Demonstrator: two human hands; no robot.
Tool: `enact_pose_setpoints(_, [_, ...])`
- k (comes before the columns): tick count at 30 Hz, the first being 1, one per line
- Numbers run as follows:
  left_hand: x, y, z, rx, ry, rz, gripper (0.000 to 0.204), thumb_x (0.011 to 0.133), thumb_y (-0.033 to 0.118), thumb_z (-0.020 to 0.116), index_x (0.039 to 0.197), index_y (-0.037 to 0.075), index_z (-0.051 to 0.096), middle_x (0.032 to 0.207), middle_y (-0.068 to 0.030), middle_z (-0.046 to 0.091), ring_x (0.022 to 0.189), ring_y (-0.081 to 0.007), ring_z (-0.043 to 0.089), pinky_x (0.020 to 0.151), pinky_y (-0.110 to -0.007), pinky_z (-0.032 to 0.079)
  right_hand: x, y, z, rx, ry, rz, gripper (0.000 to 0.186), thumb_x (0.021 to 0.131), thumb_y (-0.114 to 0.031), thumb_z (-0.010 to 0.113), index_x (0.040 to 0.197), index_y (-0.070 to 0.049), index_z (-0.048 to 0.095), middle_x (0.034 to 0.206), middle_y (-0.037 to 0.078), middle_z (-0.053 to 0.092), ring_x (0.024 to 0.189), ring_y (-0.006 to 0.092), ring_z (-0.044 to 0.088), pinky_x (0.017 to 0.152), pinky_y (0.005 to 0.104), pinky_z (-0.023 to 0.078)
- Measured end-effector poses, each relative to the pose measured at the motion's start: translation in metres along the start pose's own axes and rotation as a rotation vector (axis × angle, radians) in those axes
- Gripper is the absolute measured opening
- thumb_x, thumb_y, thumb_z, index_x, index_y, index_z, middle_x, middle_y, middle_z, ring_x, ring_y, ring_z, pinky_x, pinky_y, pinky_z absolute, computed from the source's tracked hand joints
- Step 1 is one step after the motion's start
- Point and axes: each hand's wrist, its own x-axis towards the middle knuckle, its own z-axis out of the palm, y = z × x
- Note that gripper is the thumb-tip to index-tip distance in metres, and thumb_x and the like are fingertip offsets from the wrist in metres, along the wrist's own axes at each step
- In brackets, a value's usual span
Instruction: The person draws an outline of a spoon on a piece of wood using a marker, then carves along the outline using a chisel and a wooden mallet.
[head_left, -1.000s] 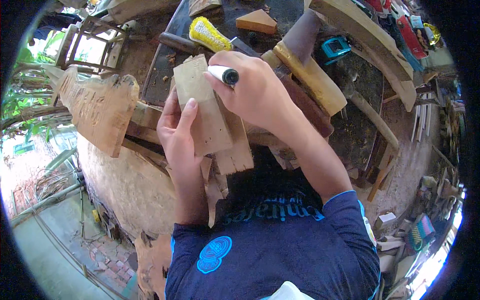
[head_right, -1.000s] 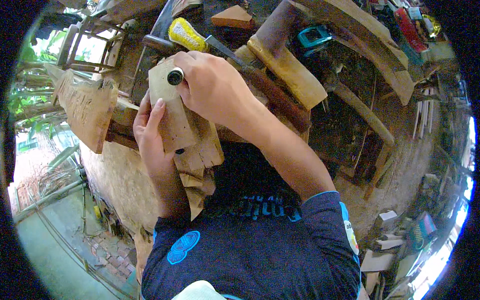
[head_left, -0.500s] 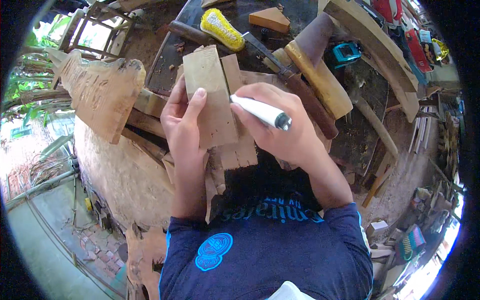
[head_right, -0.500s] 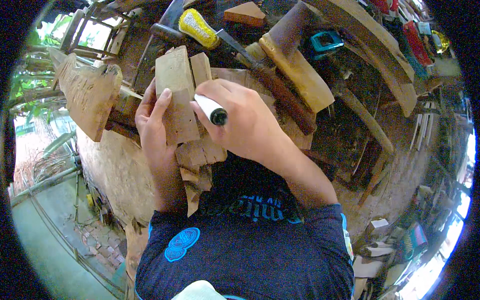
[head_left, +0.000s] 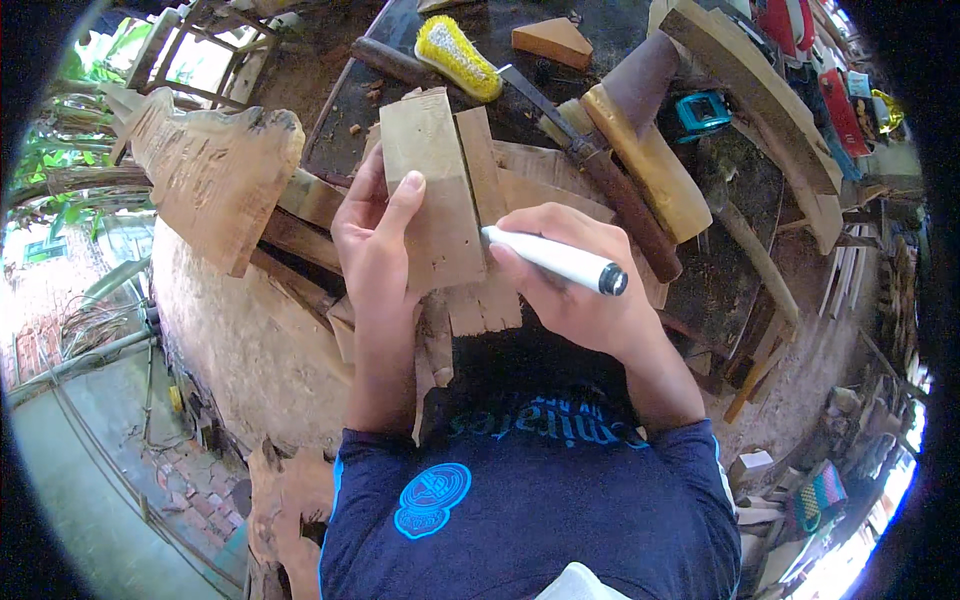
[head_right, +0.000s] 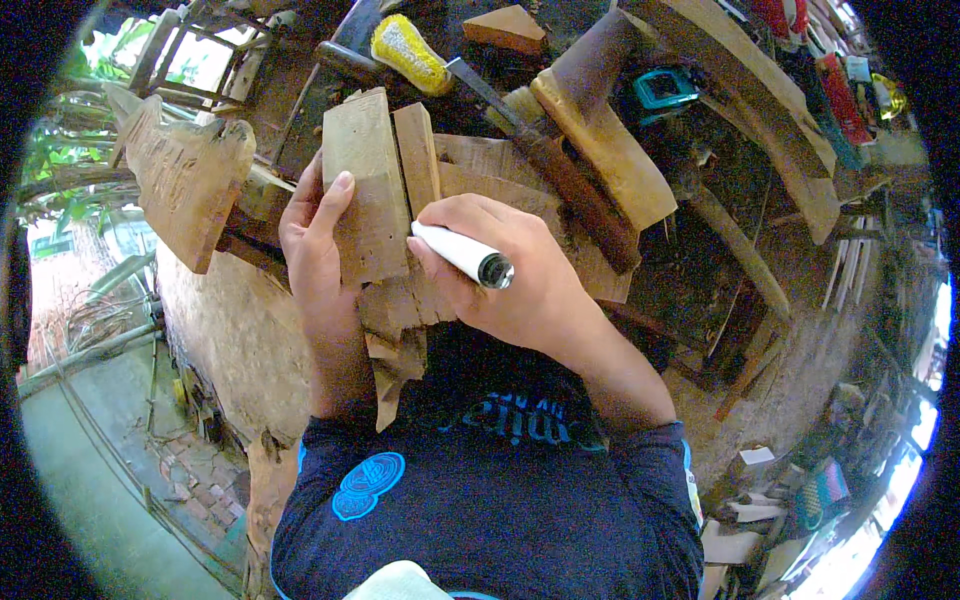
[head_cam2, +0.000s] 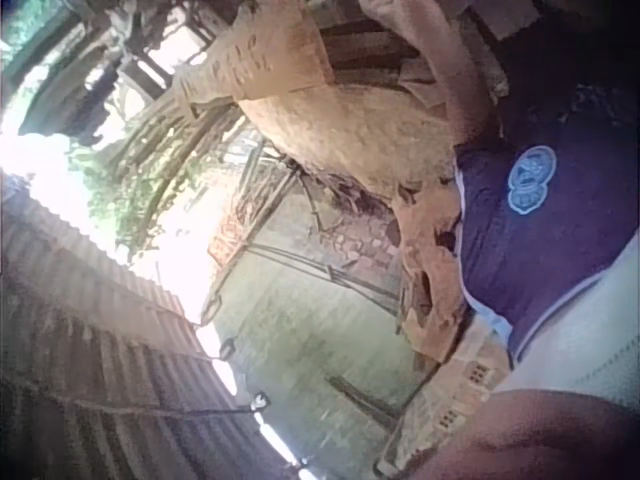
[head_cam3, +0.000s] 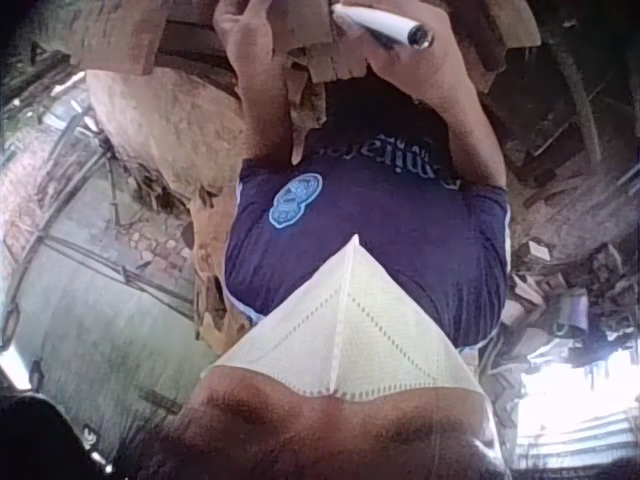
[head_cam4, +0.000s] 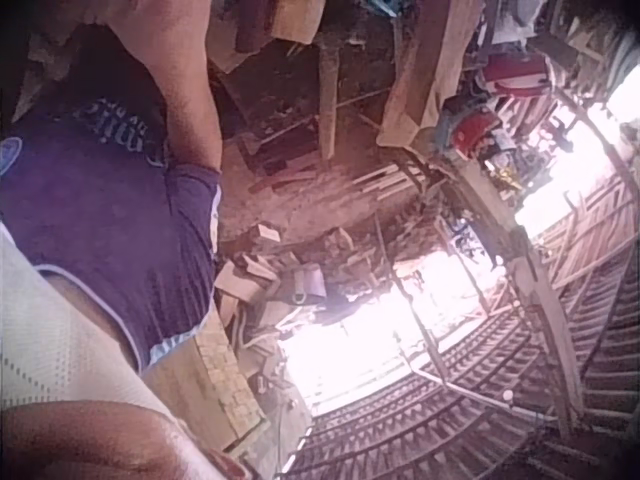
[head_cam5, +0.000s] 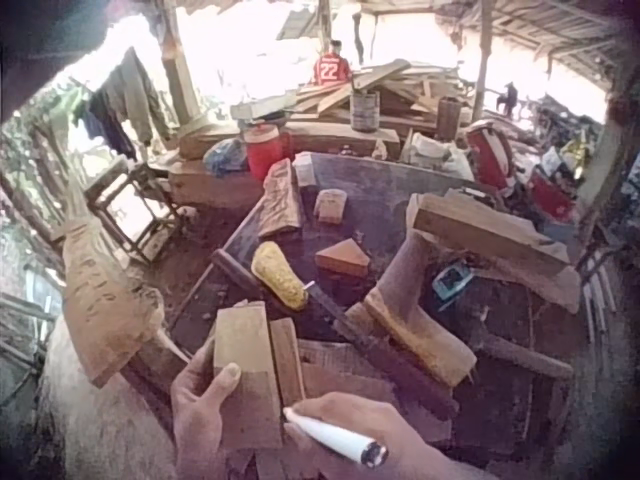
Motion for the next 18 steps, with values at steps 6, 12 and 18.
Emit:
enact_pose_setpoints(6, [0.001, 0.000, -0.005, -0.158, -0.017, -0.066, 0.042, 0.092, 0.002, 0.061, 0.133, -0.003, 0.055, 0.121, -0.0132, 0.066, 0.106, -0.0185, 0.066, 0.092, -0.031, 0.053, -0.006, 0.005, 0.001, 0.166, 0.355, 0.159, 0.015, 0.089, -0.010, 0.072, 0.098, 0.001, 0.067, 0.093, 0.009, 0.070, 0.081, 0.0155, 0.068, 0.072, 0.0279, 0.053])
enact_pose_setpoints(12, [0.002, 0.006, -0.019, -0.272, -0.053, -0.153, 0.040, 0.093, 0.004, 0.055, 0.133, -0.003, 0.054, 0.121, -0.0148, 0.065, 0.105, -0.0213, 0.067, 0.092, -0.034, 0.055, -0.007, 0.016, 0.002, 0.294, 0.366, 0.163, 0.016, 0.098, -0.009, 0.060, 0.109, 0.003, 0.060, 0.092, 0.010, 0.068, 0.077, 0.0094, 0.065, 0.067, 0.0223, 0.053])
enact_pose_setpoints(18, [0.002, 0.008, -0.019, -0.298, -0.059, -0.159, 0.041, 0.093, 0.005, 0.056, 0.133, -0.004, 0.052, 0.119, -0.0150, 0.066, 0.104, -0.0217, 0.068, 0.090, -0.035, 0.056, -0.009, 0.017, 0.007, 0.277, 0.261, 0.196, 0.012, 0.093, -0.008, 0.065, 0.099, 0.002, 0.063, 0.089, 0.009, 0.068, 0.079, 0.0118, 0.066, 0.068, 0.0252, 0.052])
